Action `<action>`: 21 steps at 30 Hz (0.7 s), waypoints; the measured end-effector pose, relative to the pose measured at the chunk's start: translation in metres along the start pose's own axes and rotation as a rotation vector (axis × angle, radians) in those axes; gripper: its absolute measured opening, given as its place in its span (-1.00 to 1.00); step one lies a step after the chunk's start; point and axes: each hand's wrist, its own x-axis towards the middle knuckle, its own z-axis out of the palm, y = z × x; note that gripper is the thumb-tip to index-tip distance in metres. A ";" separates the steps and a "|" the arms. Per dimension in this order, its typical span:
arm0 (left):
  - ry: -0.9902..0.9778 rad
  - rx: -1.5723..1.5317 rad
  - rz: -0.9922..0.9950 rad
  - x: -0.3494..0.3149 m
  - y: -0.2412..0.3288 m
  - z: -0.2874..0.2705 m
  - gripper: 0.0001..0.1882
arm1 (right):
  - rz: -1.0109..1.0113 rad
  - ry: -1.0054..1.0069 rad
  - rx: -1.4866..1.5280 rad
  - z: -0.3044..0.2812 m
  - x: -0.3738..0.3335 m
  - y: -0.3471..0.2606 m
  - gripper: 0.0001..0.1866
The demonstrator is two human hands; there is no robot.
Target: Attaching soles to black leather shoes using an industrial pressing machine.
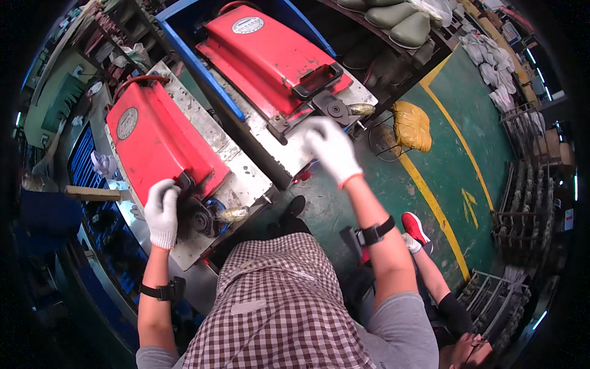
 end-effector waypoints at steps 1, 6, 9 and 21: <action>0.094 -0.101 -0.004 0.002 0.004 0.009 -0.79 | -0.138 0.188 -0.255 -0.016 0.019 0.012 -0.62; 0.043 0.021 0.298 0.048 0.079 0.079 -0.74 | -0.016 0.184 -0.810 -0.077 0.076 0.103 -0.50; -0.114 0.149 0.390 0.080 0.097 0.119 -0.65 | 0.339 0.072 -0.799 -0.062 0.076 0.081 -0.38; -0.253 0.361 0.692 0.123 0.108 0.202 -0.42 | 0.002 0.342 -0.404 -0.041 -0.017 0.036 -0.74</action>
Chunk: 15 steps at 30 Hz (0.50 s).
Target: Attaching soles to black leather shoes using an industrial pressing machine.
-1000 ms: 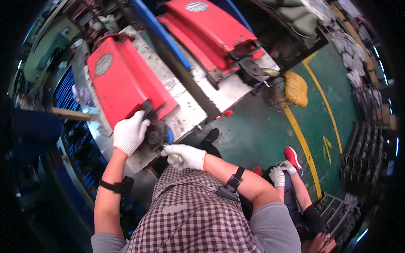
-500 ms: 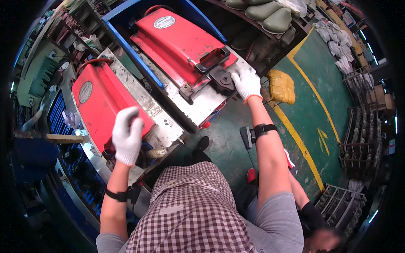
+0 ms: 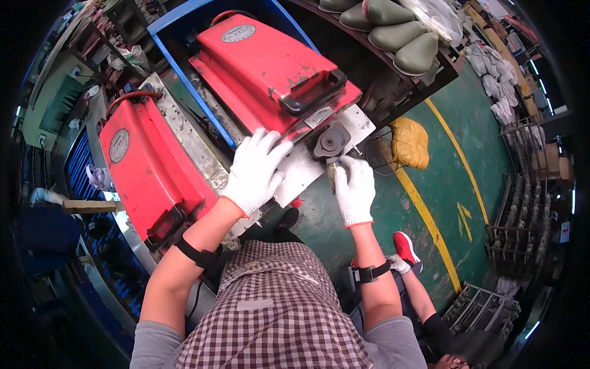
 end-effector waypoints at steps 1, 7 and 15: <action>0.049 0.012 0.040 0.009 0.000 -0.008 -0.39 | 0.001 -0.002 0.001 -0.001 0.013 -0.008 -0.74; 0.330 -0.050 0.045 0.065 -0.002 -0.071 -0.46 | -0.070 -0.302 0.107 0.049 0.112 -0.052 -0.52; 0.608 0.058 0.024 0.141 -0.037 -0.162 -0.55 | 0.054 -0.648 -0.125 0.145 0.193 -0.097 0.08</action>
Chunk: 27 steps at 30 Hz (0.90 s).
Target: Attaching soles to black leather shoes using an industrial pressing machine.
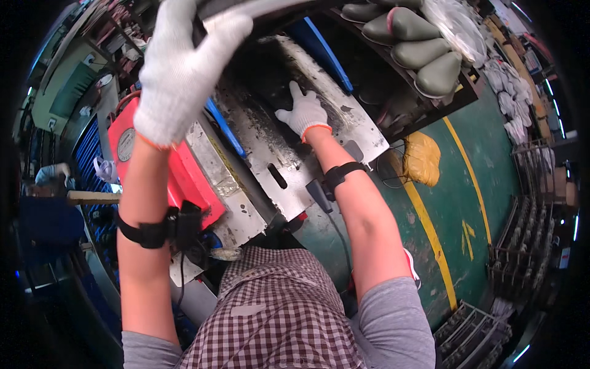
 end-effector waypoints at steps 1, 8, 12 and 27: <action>0.004 -0.054 0.013 0.012 -0.011 -0.002 -0.53 | -0.069 0.077 -0.108 0.001 0.002 0.000 0.09; -0.053 -0.127 -0.094 0.022 -0.005 -0.022 -0.46 | -0.224 0.129 -0.016 -0.016 0.005 0.005 -0.25; -0.069 -0.247 -0.288 -0.029 0.006 -0.040 -0.36 | -0.221 0.227 0.544 -0.036 -0.007 0.037 -0.38; 0.069 -1.137 -1.455 -0.278 0.076 -0.148 -0.23 | 0.424 -0.676 2.041 0.046 -0.292 -0.030 -0.35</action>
